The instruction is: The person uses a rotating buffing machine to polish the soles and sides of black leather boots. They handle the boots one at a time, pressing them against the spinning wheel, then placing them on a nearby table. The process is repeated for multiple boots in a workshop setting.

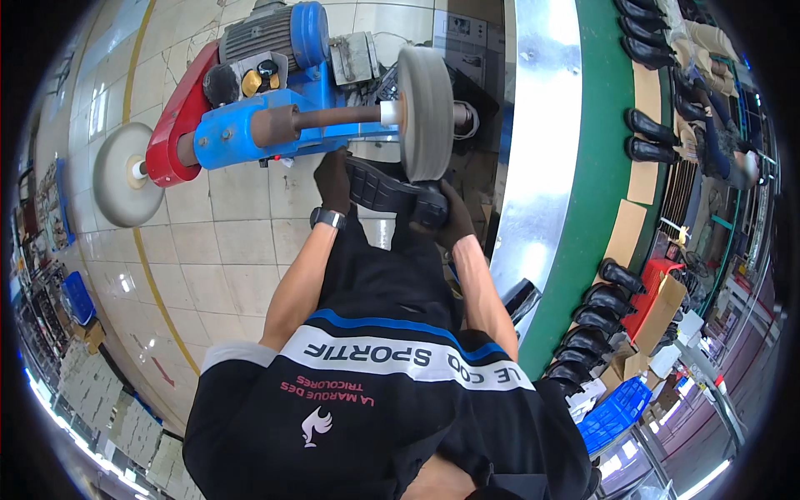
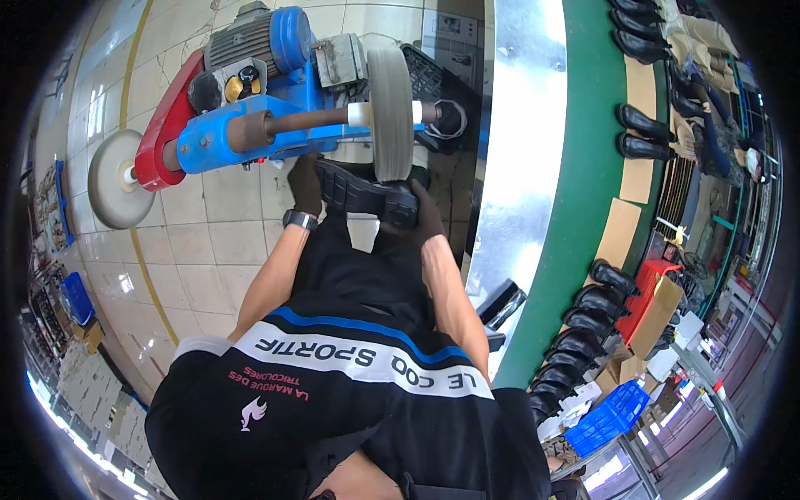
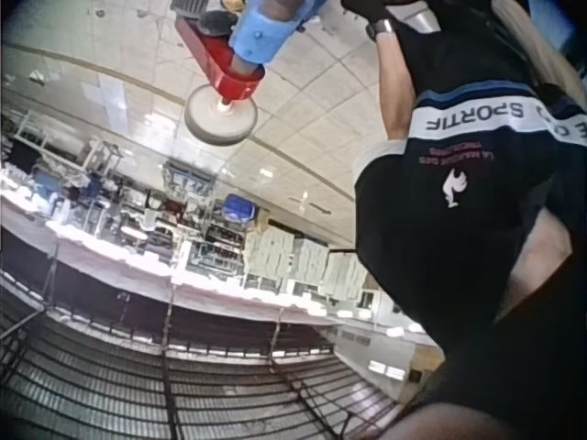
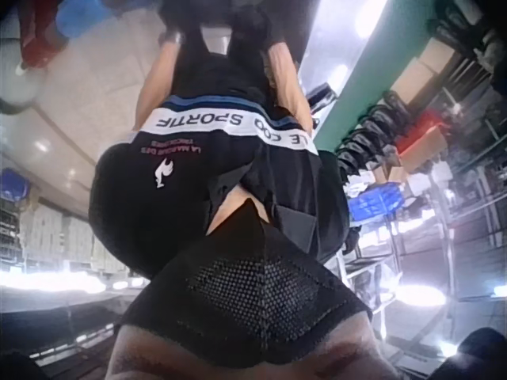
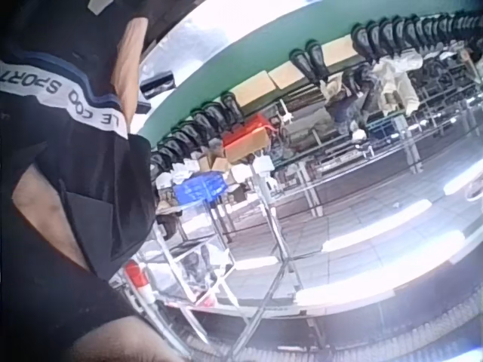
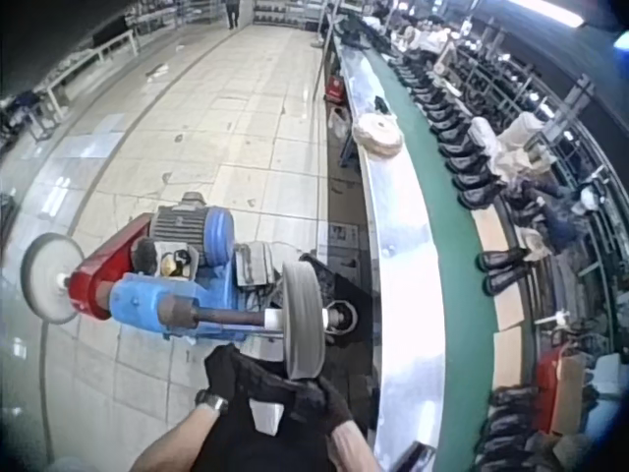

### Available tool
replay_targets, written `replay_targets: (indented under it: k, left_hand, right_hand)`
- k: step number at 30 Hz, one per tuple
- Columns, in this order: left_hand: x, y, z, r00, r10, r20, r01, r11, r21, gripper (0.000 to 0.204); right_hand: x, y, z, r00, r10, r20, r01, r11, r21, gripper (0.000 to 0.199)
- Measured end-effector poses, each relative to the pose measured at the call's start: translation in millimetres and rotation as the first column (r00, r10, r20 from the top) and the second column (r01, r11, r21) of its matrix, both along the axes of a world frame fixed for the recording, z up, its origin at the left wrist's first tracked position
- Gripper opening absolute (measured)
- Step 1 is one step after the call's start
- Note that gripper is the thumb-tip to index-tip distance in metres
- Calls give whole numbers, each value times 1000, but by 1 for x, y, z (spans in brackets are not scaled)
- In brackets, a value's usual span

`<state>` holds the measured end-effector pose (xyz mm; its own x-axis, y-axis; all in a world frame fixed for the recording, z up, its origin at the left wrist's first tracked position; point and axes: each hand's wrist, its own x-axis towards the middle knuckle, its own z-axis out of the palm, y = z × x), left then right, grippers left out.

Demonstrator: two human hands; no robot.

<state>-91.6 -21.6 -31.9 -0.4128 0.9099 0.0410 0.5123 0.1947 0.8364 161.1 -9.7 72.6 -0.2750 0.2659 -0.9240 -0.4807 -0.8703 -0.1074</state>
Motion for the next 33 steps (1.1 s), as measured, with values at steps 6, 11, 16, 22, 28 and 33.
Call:
replay_targets:
  k: [6, 11, 16, 22, 28, 33]
  left_hand:
    - [42, 45, 170, 994, 3, -113, 16, 986, 167, 9]
    - [77, 68, 211, 813, -485, -323, 566, 788, 242, 10]
    - [115, 95, 221, 400, -741, -540, 911, 389, 140, 12]
    - [156, 82, 152, 91, -855, -510, 915, -131, 382, 23]
    - [107, 5, 241, -11, -845, -534, 877, -265, 401, 33]
    - [67, -30, 110, 653, 88, 752, 302, 881, -365, 52]
  right_hand:
    - [-2, -42, 10, 927, 182, 328, -290, 902, 320, 46]
    - [-22, -71, -20, 993, -91, -70, 101, 983, 152, 39]
    - [-29, -75, -27, 971, 133, 200, -238, 650, 722, 44]
    - [16, -26, 24, 990, 120, -79, -74, 900, 430, 36]
    - [46, -53, 62, 974, -103, -201, 115, 992, 50, 29]
    - [14, -47, 63, 985, -161, -60, 167, 981, 104, 34]
